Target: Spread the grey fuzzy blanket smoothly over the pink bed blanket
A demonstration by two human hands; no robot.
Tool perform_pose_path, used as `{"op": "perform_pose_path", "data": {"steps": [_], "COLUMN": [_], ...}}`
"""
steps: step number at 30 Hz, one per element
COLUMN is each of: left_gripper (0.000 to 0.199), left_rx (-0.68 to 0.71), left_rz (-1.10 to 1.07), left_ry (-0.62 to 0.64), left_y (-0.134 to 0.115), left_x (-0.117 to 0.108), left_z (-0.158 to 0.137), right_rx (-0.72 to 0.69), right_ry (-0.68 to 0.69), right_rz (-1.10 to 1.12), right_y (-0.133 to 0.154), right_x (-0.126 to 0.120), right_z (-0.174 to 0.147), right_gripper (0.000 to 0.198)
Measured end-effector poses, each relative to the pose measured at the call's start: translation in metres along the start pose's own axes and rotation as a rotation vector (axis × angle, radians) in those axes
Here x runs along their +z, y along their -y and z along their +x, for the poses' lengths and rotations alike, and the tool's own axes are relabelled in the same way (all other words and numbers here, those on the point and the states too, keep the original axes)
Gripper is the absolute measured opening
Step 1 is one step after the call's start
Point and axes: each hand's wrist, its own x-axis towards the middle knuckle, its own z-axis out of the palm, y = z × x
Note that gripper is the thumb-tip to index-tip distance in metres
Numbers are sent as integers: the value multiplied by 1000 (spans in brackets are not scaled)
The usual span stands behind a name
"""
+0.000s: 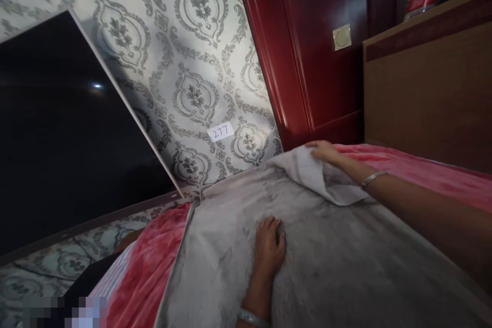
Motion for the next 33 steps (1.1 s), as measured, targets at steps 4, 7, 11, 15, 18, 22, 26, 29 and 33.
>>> {"op": "perform_pose_path", "data": {"steps": [4,7,11,15,18,22,26,29,33], "left_gripper": [49,50,48,47,43,47,57,69,76], "left_rx": [-23,-34,-37,-24,-88,-359,-443,-467,-430], "left_rz": [-41,-33,11,41,139,399,502,499,474], "left_ry": [21,56,92,128,70,-55,121,264,412], "left_y": [2,-3,-10,-16,-23,-27,-24,-22,-21], "left_x": [1,-2,-7,-11,-15,-21,-23,-24,-35], "left_z": [-1,1,3,3,2,-1,1,5,3], "right_rx": [35,-134,-460,-312,-224,-185,-201,-139,-45], "right_ry": [-221,-279,184,309,339,351,309,301,330], "right_rz": [-148,-344,-467,-546,-625,-641,-619,-654,-700], "right_y": [-5,-32,-88,-119,-116,-120,-150,-168,-170], "right_x": [-52,-18,62,90,86,74,46,17,-12], "right_z": [32,1,-71,-99,-96,-105,-137,-166,-194], "right_gripper": [70,66,55,65,71,73,73,74,73]}}
